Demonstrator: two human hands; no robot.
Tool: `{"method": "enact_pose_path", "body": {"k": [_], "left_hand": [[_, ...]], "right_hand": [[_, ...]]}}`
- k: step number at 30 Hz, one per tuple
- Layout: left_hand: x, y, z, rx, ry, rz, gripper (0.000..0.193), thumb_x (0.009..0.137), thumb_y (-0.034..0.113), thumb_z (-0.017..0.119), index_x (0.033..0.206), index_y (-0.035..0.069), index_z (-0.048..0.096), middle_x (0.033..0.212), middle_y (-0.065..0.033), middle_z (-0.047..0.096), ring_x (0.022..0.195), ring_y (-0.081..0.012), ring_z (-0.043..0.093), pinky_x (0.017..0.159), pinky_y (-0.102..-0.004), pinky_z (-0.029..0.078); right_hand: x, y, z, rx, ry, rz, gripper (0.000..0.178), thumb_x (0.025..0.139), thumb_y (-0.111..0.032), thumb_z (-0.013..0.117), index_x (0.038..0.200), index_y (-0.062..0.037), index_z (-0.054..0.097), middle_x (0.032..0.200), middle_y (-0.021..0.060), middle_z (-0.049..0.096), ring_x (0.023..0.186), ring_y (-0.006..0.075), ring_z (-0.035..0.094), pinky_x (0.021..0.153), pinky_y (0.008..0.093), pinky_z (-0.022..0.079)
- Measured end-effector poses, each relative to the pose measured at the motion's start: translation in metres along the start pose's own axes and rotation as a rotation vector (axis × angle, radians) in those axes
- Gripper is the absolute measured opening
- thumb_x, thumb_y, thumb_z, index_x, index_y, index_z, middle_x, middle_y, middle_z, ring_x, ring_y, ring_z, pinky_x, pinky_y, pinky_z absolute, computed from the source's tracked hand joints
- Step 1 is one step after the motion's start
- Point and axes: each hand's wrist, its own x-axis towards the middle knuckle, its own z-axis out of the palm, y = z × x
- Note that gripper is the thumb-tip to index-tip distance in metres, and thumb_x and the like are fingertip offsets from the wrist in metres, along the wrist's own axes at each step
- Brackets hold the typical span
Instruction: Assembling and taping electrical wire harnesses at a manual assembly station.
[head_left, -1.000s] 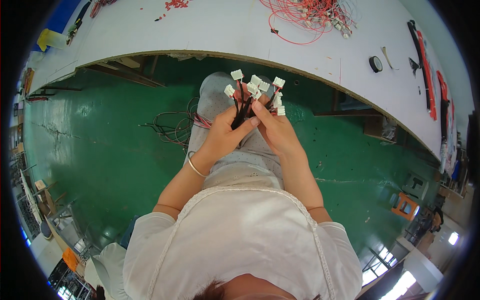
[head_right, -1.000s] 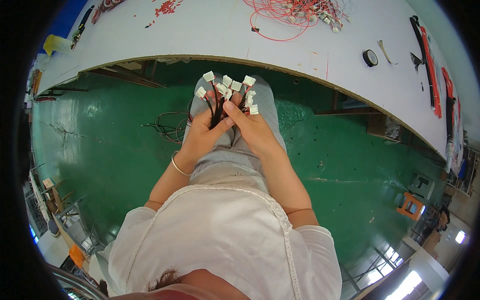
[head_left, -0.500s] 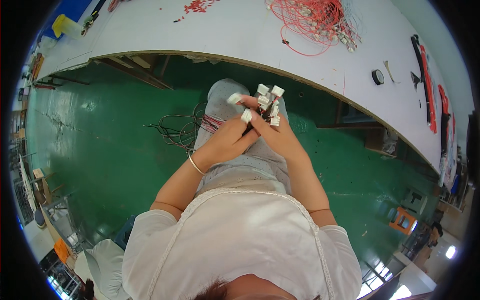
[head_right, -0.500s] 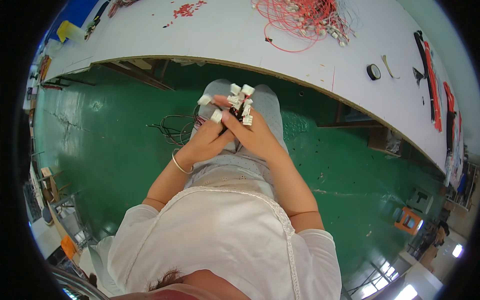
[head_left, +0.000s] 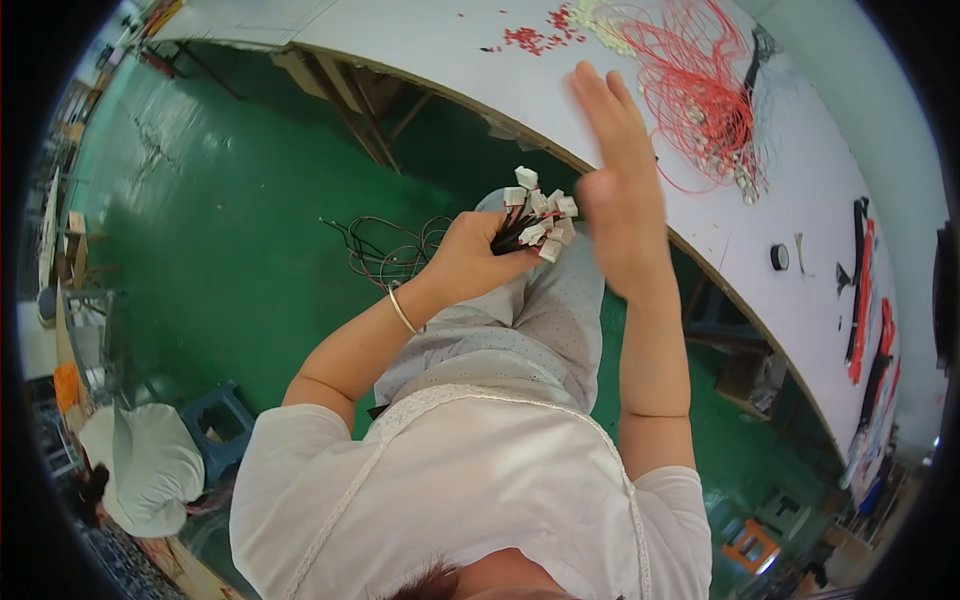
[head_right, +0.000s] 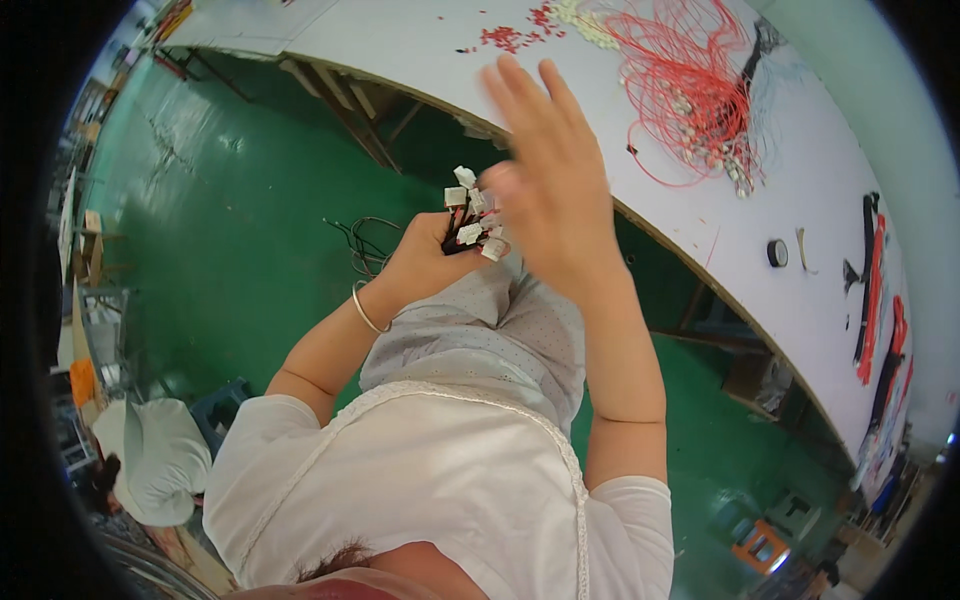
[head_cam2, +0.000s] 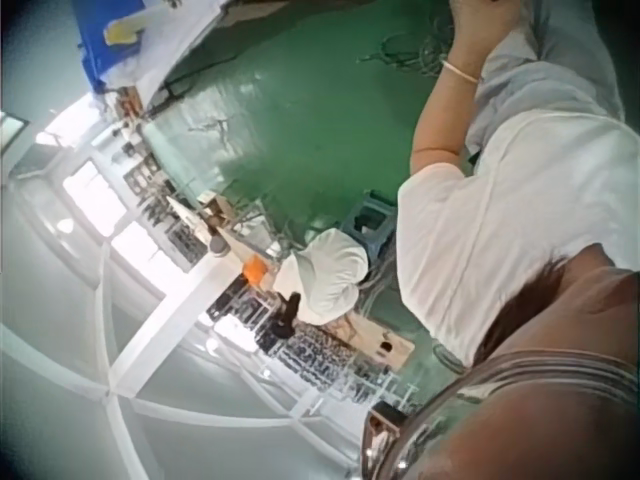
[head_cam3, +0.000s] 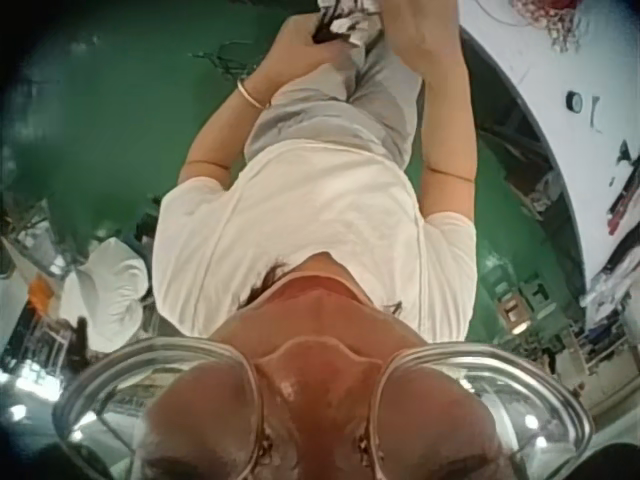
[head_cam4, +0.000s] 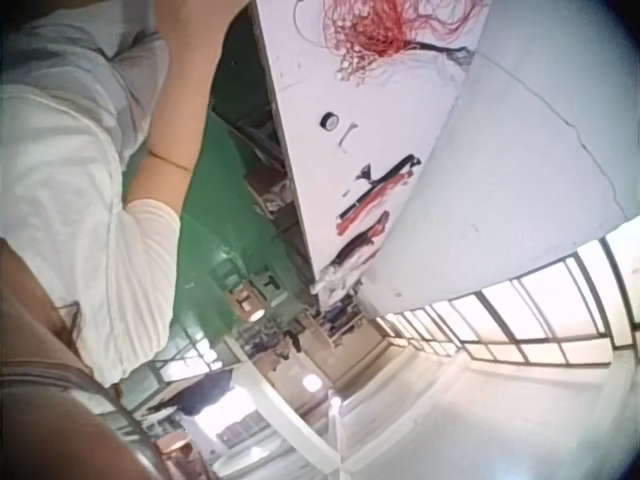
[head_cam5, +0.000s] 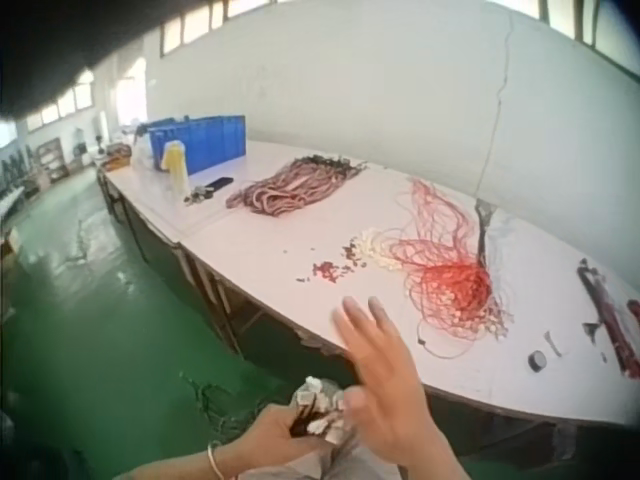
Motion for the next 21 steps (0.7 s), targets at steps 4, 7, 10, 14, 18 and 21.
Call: {"method": "enact_pose_path", "body": {"k": [4, 7, 10, 14, 18, 21], "left_hand": [[0.001, 0.0, -0.008, 0.078, 0.077, 0.141, 0.021, 0.082, 0.008, 0.075, 0.101, 0.001, 0.071, 0.089, -0.0017, 0.071, 0.08, -0.0052, 0.059, 0.076, -0.0273, 0.051], [-0.007, 0.022, -0.018, -0.1, 0.05, -0.072, 0.025, 0.083, 0.008, 0.076, 0.106, 0.002, 0.071, 0.094, -0.003, 0.072, 0.084, -0.0061, 0.061, 0.08, -0.0273, 0.052], [0.007, 0.032, -0.04, -0.129, 0.201, 0.022, 0.026, 0.086, 0.016, 0.079, 0.107, 0.002, 0.071, 0.091, -0.0017, 0.071, 0.083, -0.0058, 0.061, 0.079, -0.0272, 0.051], [0.035, 0.084, -0.087, 0.147, 0.17, 0.441, 0.033, 0.095, 0.034, 0.068, 0.103, 0.003, 0.069, 0.086, -0.0016, 0.068, 0.082, -0.0076, 0.062, 0.076, -0.025, 0.05], [0.059, 0.142, -0.117, 0.863, 0.354, 0.688, 0.044, 0.085, 0.042, 0.073, 0.09, -0.001, 0.073, 0.112, -0.033, 0.063, 0.107, -0.04, 0.063, 0.088, -0.0402, 0.051], [0.045, 0.193, -0.147, 0.761, 0.38, 0.572, 0.043, 0.086, 0.041, 0.07, 0.081, -0.002, 0.073, 0.089, -0.0267, 0.069, 0.082, -0.0394, 0.069, 0.075, -0.0429, 0.055]], "right_hand": [[0.007, -0.005, 0.022, -0.156, -0.456, -0.098, 0.043, 0.097, -0.026, 0.057, 0.134, -0.0025, 0.057, 0.138, 0.0164, 0.057, 0.132, 0.0371, 0.049, 0.11, 0.0441, 0.038], [0.01, -0.021, 0.028, -0.012, -0.365, -0.016, 0.045, 0.1, -0.025, 0.051, 0.139, -0.0023, 0.054, 0.14, 0.0172, 0.054, 0.131, 0.0298, 0.051, 0.109, 0.0407, 0.039], [0.014, 0.007, 0.035, 0.361, 0.12, 0.13, 0.052, 0.096, -0.021, 0.058, 0.144, -0.0032, 0.048, 0.14, 0.0147, 0.054, 0.13, 0.0263, 0.051, 0.108, 0.0385, 0.04], [0.004, 0.012, 0.05, 0.236, -0.187, 0.161, 0.062, 0.089, -0.018, 0.068, 0.144, -0.0017, 0.045, 0.133, 0.0107, 0.056, 0.126, 0.0216, 0.053, 0.1, 0.0347, 0.046], [0.063, -0.04, 0.067, 0.231, -0.11, 0.163, 0.036, 0.093, -0.014, 0.064, 0.122, 0.005, 0.055, 0.109, 0.0098, 0.066, 0.1, 0.0162, 0.063, 0.09, 0.0289, 0.049], [0.102, -0.063, 0.076, 0.226, -0.153, 0.155, 0.029, 0.096, -0.014, 0.061, 0.116, 0.0064, 0.058, 0.109, 0.0102, 0.066, 0.1, 0.0161, 0.062, 0.091, 0.0281, 0.049]]}}
